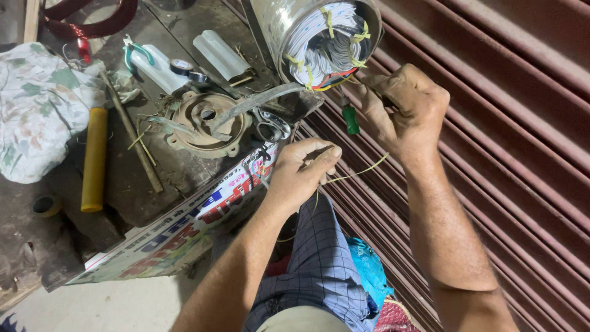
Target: The person works on a cylindrical electrical motor stator, using a screwdriver to adjust internal wires and tying yellow string around wire bundles. They also use pliers to cut the string and manipulate the wiring inside the stator.
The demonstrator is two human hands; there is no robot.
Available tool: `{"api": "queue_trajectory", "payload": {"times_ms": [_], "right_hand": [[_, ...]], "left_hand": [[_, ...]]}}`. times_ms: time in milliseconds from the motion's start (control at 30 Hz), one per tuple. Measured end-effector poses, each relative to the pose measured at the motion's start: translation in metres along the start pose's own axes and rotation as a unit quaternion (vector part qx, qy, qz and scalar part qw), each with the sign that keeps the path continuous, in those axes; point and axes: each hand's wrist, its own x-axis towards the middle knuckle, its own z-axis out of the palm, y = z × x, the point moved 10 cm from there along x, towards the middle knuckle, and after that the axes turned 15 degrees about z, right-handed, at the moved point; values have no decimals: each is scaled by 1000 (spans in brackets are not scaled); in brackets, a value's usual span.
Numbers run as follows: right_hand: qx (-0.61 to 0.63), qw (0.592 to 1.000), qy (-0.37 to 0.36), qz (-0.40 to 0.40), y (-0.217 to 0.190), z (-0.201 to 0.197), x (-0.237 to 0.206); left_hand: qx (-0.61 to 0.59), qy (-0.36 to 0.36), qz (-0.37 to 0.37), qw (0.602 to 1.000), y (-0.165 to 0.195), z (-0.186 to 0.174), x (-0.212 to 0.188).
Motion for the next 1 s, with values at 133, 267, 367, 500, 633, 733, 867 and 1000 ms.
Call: {"api": "queue_trajectory", "payload": {"times_ms": [133, 267, 367, 500, 633, 733, 867, 1000], "right_hand": [[12, 1000, -2, 10, 4, 1, -1], [4, 1000, 4, -5, 2, -1, -1], [11, 1000, -1, 1, 3, -2, -1], [17, 1000, -4, 3, 4, 0, -1], [19, 1000, 1, -1, 6, 1, 1], [-8, 1000, 6, -7, 7, 2, 2], [-72, 996, 36, -46, 1, 5, 1], [-187, 971, 86, -126, -11, 16, -4]], "left_hand": [[-16, 2, -14, 1000, -4, 2, -2], [-1, -5, -30, 1000, -7, 4, -5], [-17, -10, -25, 999, -5, 6, -5], [-17, -10, -40, 999, -8, 6, -8], [-19, -13, -37, 999, -10, 8, -8], [-18, -15, -39, 999, -13, 8, -8], [48, -7, 73, 996, 10, 5, -5], [228, 30, 262, 937, 57, 2, -6]]}}
